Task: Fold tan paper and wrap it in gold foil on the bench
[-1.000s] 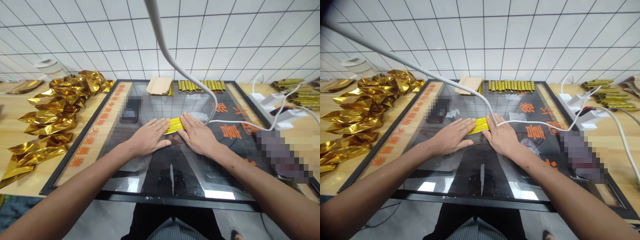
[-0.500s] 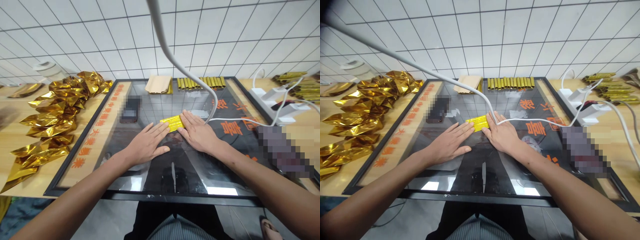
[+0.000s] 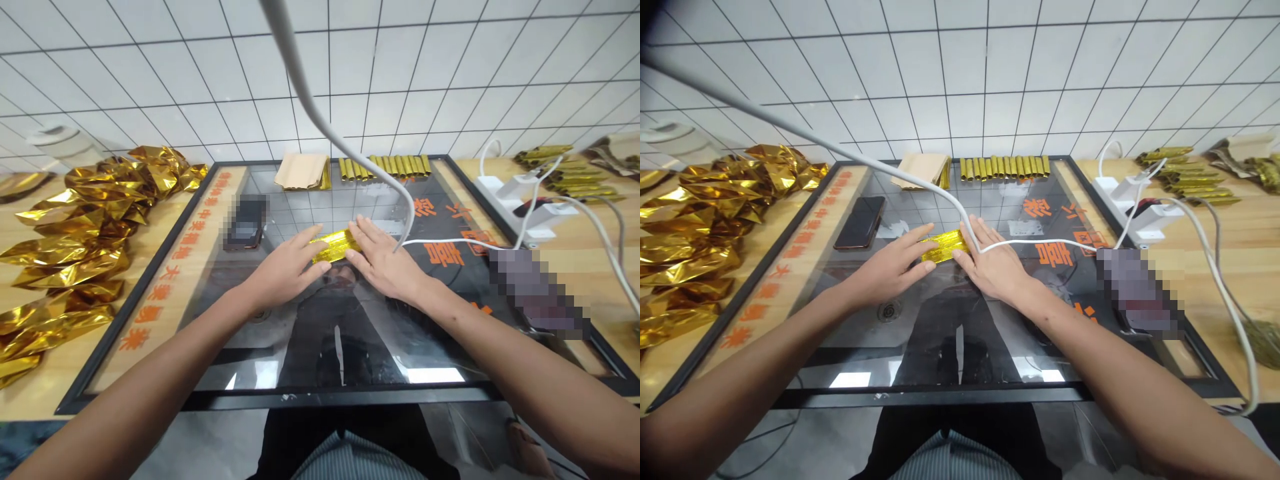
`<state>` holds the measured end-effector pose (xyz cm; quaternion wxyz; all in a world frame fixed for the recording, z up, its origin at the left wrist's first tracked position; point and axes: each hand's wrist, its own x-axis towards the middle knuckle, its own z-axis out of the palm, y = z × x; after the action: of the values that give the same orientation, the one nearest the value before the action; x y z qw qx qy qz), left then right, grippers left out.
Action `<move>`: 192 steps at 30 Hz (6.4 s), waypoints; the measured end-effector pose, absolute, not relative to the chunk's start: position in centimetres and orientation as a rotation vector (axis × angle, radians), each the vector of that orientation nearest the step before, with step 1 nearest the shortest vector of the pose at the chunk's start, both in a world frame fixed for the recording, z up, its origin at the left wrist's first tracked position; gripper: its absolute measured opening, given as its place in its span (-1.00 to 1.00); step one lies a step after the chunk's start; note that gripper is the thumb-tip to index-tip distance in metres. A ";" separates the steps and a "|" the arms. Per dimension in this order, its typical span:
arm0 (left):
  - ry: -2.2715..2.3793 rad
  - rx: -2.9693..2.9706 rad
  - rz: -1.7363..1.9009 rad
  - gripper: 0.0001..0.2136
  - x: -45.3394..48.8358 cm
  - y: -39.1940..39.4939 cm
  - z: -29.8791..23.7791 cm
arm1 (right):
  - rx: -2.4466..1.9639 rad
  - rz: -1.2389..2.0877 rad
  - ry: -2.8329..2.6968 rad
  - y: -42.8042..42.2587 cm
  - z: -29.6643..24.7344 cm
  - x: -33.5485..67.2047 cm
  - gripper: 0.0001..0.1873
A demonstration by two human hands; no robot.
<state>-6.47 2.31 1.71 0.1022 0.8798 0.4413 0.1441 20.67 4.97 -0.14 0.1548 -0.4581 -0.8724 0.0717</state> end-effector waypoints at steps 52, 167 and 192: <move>1.068 2.860 0.490 -0.59 -3.3 -0.8 0.0 | -1.059 0.332 -2.238 6.9 -0.8 22.5 -0.49; 1.059 2.860 0.441 -0.40 -2.0 -4.1 -1.2 | -1.409 0.392 -2.357 6.9 -1.1 22.4 -0.06; 1.040 2.671 0.647 -0.56 -2.7 -1.5 2.7 | -1.056 0.288 -2.532 4.0 0.4 24.6 -0.27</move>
<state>-2.74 -1.55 2.68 0.1014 0.9043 0.3521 0.2192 24.64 4.02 0.40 0.1903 -0.3757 -0.9012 0.1026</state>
